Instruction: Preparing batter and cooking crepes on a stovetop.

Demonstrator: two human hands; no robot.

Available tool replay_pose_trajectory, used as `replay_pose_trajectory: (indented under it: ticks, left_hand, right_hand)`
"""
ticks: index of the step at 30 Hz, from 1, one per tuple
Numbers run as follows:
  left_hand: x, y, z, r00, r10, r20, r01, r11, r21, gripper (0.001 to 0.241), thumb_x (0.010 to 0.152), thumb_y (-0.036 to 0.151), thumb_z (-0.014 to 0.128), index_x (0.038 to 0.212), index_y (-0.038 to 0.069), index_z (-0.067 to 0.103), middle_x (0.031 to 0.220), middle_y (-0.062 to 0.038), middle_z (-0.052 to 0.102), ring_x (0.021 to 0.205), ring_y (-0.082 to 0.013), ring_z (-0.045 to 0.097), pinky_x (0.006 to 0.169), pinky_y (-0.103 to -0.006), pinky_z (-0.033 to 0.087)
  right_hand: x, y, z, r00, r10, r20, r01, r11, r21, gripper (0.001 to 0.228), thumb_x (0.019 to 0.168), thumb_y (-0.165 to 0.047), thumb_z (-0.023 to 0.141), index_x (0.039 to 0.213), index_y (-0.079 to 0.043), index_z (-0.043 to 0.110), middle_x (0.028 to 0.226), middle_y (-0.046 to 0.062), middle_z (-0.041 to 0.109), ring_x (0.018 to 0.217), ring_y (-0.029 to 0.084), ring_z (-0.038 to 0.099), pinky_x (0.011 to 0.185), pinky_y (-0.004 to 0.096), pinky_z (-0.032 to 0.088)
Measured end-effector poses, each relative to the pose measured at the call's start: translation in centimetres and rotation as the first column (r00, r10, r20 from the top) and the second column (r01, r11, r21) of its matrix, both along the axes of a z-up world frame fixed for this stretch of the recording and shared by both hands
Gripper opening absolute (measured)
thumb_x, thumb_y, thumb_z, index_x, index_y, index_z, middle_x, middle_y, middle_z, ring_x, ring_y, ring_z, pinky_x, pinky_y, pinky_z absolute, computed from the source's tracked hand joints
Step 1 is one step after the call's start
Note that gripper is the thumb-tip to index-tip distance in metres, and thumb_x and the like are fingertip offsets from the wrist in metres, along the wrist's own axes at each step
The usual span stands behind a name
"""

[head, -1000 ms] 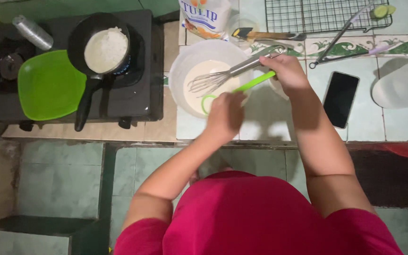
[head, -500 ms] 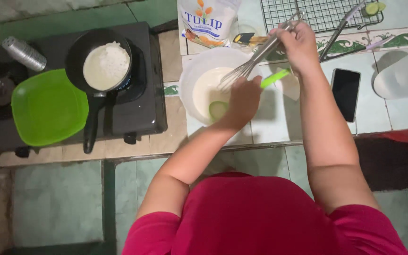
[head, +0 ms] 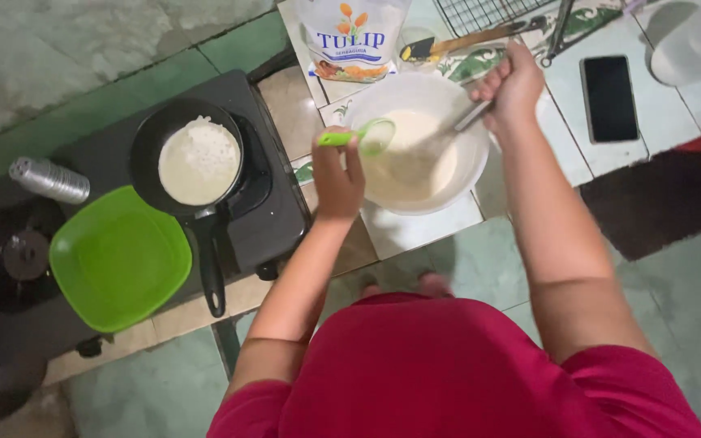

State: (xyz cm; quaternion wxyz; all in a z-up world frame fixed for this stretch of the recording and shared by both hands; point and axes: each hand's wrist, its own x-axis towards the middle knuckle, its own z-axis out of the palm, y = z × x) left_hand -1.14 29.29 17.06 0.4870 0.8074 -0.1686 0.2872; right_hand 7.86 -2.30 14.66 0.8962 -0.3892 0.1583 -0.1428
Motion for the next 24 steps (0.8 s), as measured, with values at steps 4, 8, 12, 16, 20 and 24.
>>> replay_pose_trajectory:
  ticks: [4,8,12,16,20,24]
  left_hand:
    - [1.0,-0.9,-1.0,0.988,-0.085,0.129,0.082,0.996,0.028,0.013,0.108,0.009,0.059,0.114,-0.001,0.052,0.117,-0.019,0.061,0.113,-0.0370,0.062,0.103,-0.0453,0.051]
    - [1.4,-1.8,-2.6,0.982,-0.084,0.167,0.079,0.996,0.037,0.014,0.108,0.006,0.058,0.120,0.001,0.052,0.119,-0.019,0.061,0.114,-0.0383,0.062,0.103,-0.0464,0.050]
    - [2.4,-2.0,-5.6,0.970,-0.100,0.220,0.092,0.995,0.049,0.022,0.105,0.002,0.057,0.124,0.004,0.047,0.119,-0.019,0.061,0.115,-0.0379,0.062,0.104,-0.0480,0.050]
    - [2.0,-1.7,-4.6,0.957,-0.130,0.259,0.120,0.991,0.055,0.023,0.105,0.002,0.058,0.125,0.005,0.047,0.120,-0.018,0.062,0.114,-0.0382,0.062,0.102,-0.0488,0.049]
    - [1.8,-1.6,-4.6,0.959,-0.145,0.243,0.138,0.989,0.046,0.023,0.105,0.002,0.058,0.126,0.005,0.047,0.120,-0.019,0.062,0.115,-0.0391,0.061,0.102,-0.0488,0.049]
    - [2.0,-1.6,-5.7,0.964,-0.157,0.214,0.148,0.987,0.055,0.025,0.104,0.000,0.058,0.127,0.006,0.048,0.121,-0.018,0.062,0.115,-0.0389,0.061,0.104,-0.0481,0.050]
  right_hand:
    - [-0.8,-2.4,-0.4,0.994,-0.108,0.032,0.112,0.968,-0.225,0.040,0.101,-0.038,0.060,0.072,-0.014,0.045,0.057,0.002,0.039,0.044,0.021,0.038,0.045,0.044,0.042]
    - [-0.7,-0.5,-1.8,0.925,-0.324,0.198,0.343,0.936,-0.074,0.043,0.105,-0.033,0.059,0.070,-0.011,0.045,0.054,0.004,0.037,0.043,0.022,0.038,0.044,0.041,0.041]
    - [-2.6,1.3,0.9,0.998,-0.060,0.027,0.059,0.998,0.037,0.039,0.103,-0.029,0.054,0.069,-0.013,0.043,0.052,0.003,0.039,0.040,0.021,0.040,0.044,0.040,0.046]
    - [-0.7,-1.7,-0.9,0.938,-0.294,0.182,0.343,0.857,-0.385,0.043,0.104,-0.031,0.056,0.068,-0.012,0.047,0.050,0.006,0.044,0.039,0.024,0.045,0.041,0.040,0.045]
    - [-0.7,0.9,-1.1,0.926,-0.311,0.212,0.327,0.944,-0.046,0.042,0.106,-0.027,0.059,0.070,-0.010,0.043,0.055,0.005,0.041,0.045,0.022,0.041,0.044,0.041,0.037]
    - [-1.1,-1.4,-0.4,0.983,-0.181,0.002,0.176,0.956,-0.232,0.038,0.100,-0.030,0.060,0.068,-0.012,0.047,0.052,0.005,0.044,0.041,0.023,0.049,0.041,0.043,0.048]
